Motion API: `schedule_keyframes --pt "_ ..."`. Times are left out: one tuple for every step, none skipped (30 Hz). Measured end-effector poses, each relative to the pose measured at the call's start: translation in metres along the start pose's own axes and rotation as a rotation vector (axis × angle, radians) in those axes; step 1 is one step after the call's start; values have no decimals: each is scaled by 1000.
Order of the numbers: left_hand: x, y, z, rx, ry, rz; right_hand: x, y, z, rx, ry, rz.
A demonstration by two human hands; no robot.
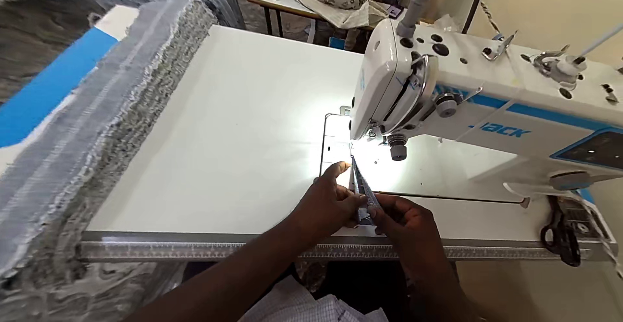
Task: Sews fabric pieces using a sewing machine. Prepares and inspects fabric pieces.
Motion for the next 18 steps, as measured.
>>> schedule_keyframes --pt "1 3 2 -12 34 18 0 4 -3 50 -102 3" --pt "2 8 5 -37 76 36 0 8 -4 90 -187 -3" --pt "4 14 8 -61 115 42 0 11 -5 104 -231 -21" --pt "5 20 10 -76 148 35 0 14 -4 80 -221 -46" --pt "7 25 12 -82 167 20 0 16 -2 9 -148 -80" --pt "8 29 13 -90 180 11 1 19 2 -105 -11 -103" --pt "10 33 14 -100 184 12 3 23 8 -234 150 -111" --pt "12 36 15 -111 195 16 6 26 13 -339 308 -112" --pt "13 39 16 -119 209 17 10 30 18 -406 459 -112" --pt "13 40 17 -126 232 14 12 32 22 -448 585 -113" --pt "13 41 17 -129 253 19 14 34 24 -470 669 -112" --pt "12 41 17 -128 269 31 16 34 25 -490 716 -111" --pt "11 41 17 -126 279 41 17 35 26 -507 740 -107" --pt "10 41 18 -126 287 49 18 36 25 -514 747 -93" --pt "9 42 18 -127 293 53 19 36 24 -514 738 -73" --pt "9 43 18 -127 305 62 19 36 23 -508 716 -55" --pt "8 44 18 -115 329 88 18 34 21 -498 683 -39" --pt "6 45 19 -92 359 115 16 33 20 -492 648 -24"
Point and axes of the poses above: each hand's wrist, its own y-axis away from the middle knuckle, its own x-axis out of the palm, z = x × y, the point moved 4 cm from there along -y, towards the middle knuckle, and after that the axes turned 1 degree about -z, right-handed, at the moved point
